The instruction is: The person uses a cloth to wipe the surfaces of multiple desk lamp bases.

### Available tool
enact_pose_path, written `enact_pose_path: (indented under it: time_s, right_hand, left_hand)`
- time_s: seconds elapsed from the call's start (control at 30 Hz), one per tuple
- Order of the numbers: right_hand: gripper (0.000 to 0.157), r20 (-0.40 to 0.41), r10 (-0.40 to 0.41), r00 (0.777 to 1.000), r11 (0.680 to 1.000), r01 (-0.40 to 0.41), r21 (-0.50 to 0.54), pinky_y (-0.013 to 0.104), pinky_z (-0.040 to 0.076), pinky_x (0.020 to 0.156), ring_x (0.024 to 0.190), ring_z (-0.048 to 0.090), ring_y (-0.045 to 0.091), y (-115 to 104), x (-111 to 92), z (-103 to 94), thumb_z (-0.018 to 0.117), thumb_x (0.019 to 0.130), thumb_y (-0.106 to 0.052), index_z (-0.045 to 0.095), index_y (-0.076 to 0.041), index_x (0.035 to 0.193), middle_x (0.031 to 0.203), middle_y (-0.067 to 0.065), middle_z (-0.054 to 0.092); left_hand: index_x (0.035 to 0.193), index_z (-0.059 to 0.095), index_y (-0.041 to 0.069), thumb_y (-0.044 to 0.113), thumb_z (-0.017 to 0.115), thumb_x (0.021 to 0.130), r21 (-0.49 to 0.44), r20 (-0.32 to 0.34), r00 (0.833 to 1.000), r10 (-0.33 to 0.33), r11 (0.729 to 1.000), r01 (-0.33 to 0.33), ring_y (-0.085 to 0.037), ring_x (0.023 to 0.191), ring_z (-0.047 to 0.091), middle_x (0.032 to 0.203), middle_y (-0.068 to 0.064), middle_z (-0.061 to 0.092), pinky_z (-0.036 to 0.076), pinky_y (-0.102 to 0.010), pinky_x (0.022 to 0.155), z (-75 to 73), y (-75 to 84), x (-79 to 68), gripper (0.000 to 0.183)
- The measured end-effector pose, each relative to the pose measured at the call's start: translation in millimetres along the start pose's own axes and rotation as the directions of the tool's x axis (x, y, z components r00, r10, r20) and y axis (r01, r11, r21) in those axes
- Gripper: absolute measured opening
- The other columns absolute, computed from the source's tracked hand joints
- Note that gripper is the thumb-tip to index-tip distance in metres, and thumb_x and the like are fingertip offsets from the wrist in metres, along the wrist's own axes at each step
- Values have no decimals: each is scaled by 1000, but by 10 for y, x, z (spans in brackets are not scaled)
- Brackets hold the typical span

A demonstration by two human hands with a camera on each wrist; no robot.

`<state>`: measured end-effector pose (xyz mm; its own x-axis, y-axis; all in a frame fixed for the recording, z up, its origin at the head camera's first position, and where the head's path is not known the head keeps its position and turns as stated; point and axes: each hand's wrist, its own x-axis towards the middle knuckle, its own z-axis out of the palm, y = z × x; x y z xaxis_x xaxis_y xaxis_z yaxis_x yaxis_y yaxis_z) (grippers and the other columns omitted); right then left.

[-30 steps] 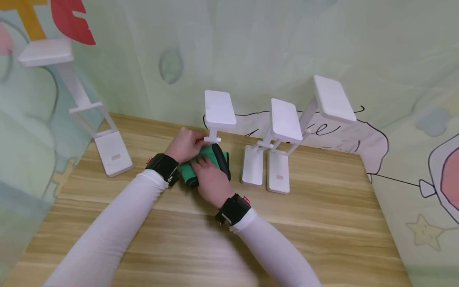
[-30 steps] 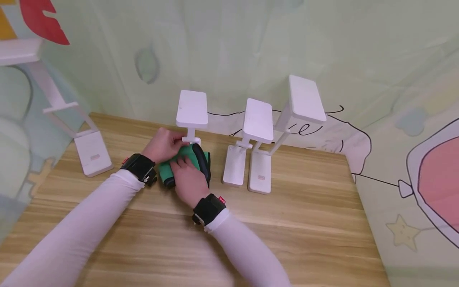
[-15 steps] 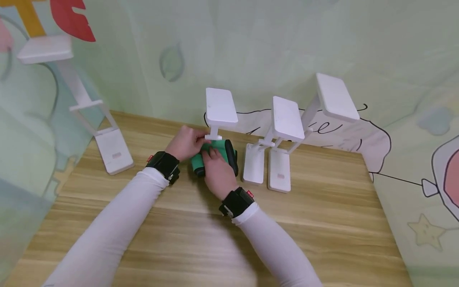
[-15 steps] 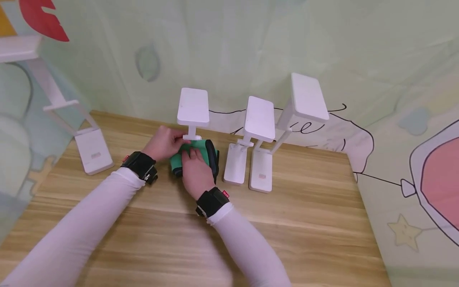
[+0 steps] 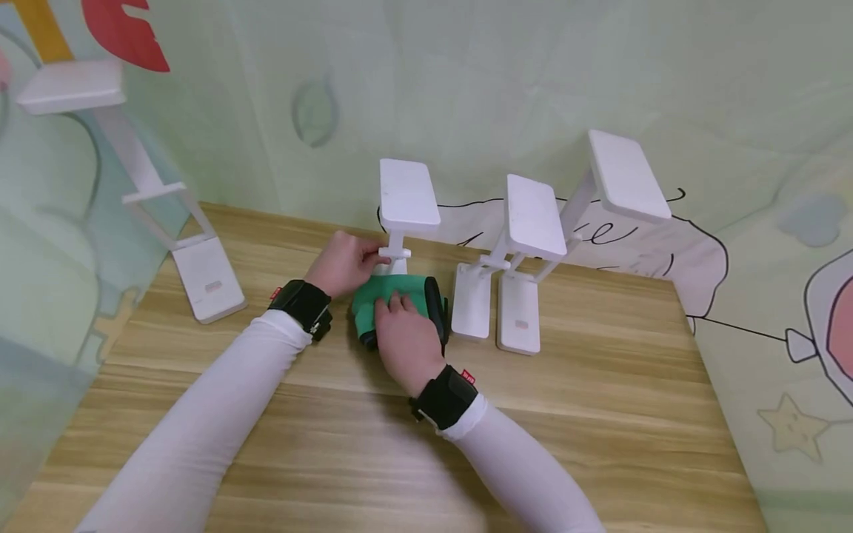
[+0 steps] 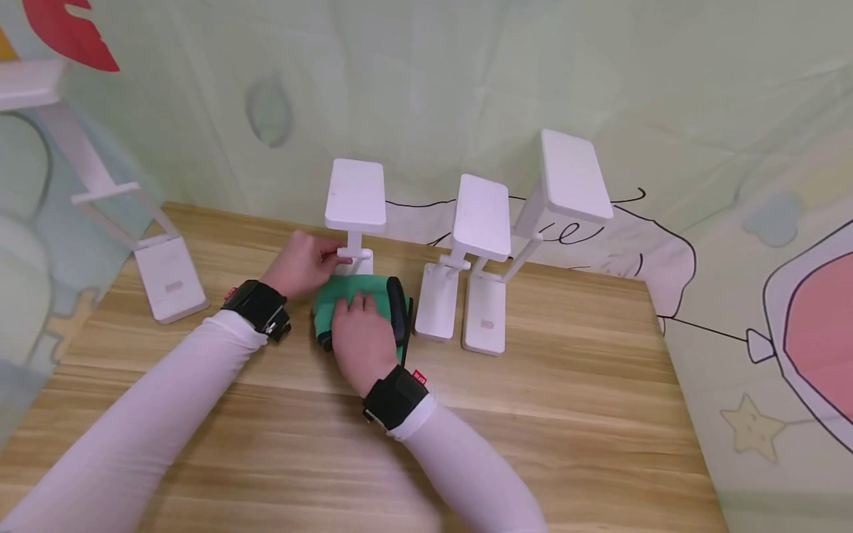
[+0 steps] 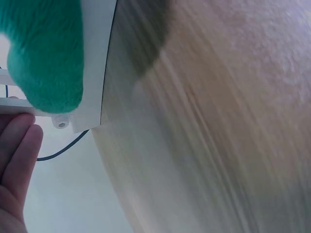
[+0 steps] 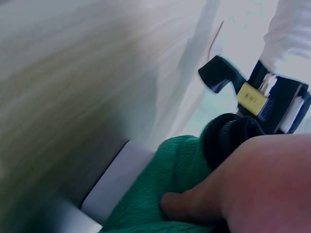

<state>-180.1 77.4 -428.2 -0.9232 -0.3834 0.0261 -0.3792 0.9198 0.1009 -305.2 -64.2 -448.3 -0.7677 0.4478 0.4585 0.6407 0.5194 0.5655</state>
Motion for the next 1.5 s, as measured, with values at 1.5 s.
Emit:
enact_pose_path:
  time_s: [1.5]
  right_hand:
    - [51,29,-69,997,986,64,153,40,47,99,137,32,37,111,-168,145,57,97,-1,45,-6,146,149,25,39]
  left_hand:
    - [89,75,10,17,74,90,24,-2,1000,-22,999,22,-10,55,55,69,-3,70,46,-30,50,21,10,-2,7]
